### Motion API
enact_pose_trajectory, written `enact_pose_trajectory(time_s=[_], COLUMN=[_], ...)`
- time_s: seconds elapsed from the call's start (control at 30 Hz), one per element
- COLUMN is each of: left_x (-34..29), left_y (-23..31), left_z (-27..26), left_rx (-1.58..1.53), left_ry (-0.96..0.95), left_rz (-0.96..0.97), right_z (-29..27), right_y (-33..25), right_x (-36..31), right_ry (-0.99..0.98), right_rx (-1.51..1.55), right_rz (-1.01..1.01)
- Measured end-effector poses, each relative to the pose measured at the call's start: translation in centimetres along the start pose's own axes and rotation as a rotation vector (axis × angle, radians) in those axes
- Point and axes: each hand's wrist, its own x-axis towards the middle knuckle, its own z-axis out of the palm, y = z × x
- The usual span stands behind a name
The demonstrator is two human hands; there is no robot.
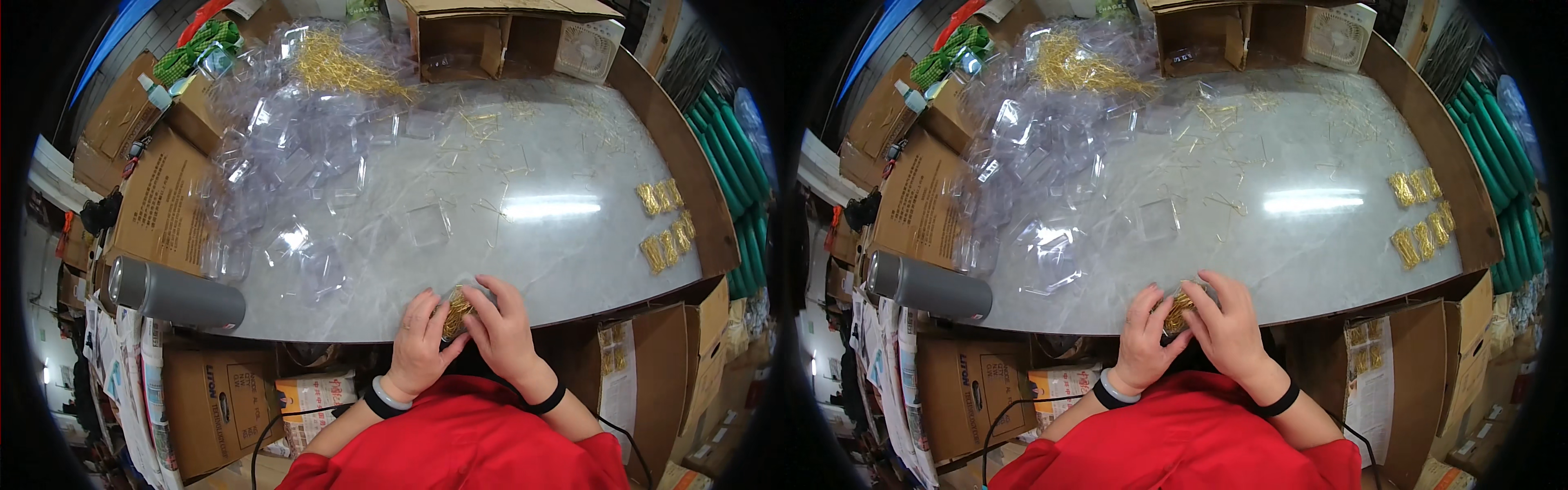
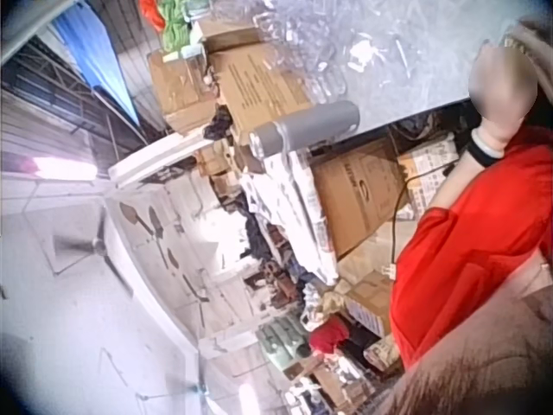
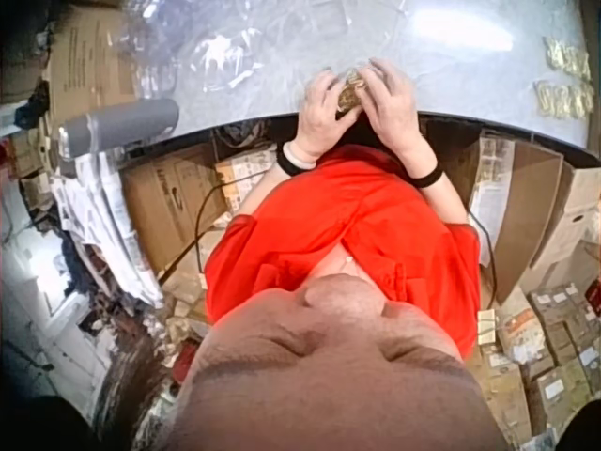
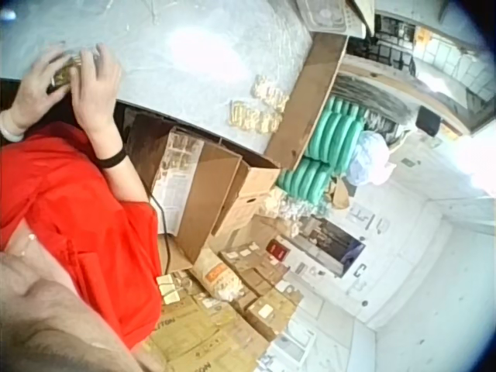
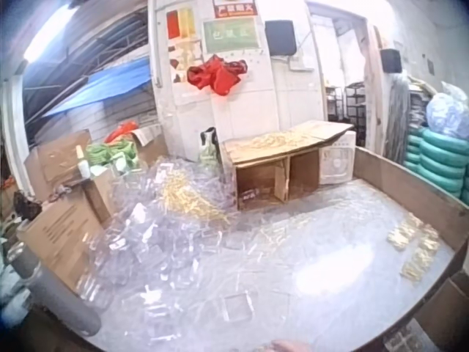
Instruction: Sorting and packaging small gold-colored metal pins into plastic containers.
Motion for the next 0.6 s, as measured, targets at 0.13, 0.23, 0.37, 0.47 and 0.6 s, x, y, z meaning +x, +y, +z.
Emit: enact_pose_trajectory(time_s=[0.13,0.23,0.37,0.47,0.6], left_x=[0.3,0.5,1.3,1.2,1.2], left_y=[0.3,0.0,-0.7,-1.1,-1.0], left_z=[-0.5,-1.4,-3.2,-3.5,-3.9], left_rx=[-0.139,-0.303,-0.518,-0.799,-0.914], left_ry=[-0.05,-0.142,-0.295,-0.3,-0.193], left_rz=[-0.08,-0.083,-0.045,-0.128,-0.198], right_z=[-0.5,-0.5,0.0,0.9,0.1], right_y=[-0.3,-0.6,-1.5,-1.6,-2.2], right_x=[-1.0,-0.9,0.2,0.4,0.7], right_ry=[-0.042,-0.13,-0.14,-0.076,0.058], right_rx=[-0.036,-0.131,-0.2,-0.199,-0.158], right_rz=[-0.064,-0.067,-0.032,-0.012,0.016])
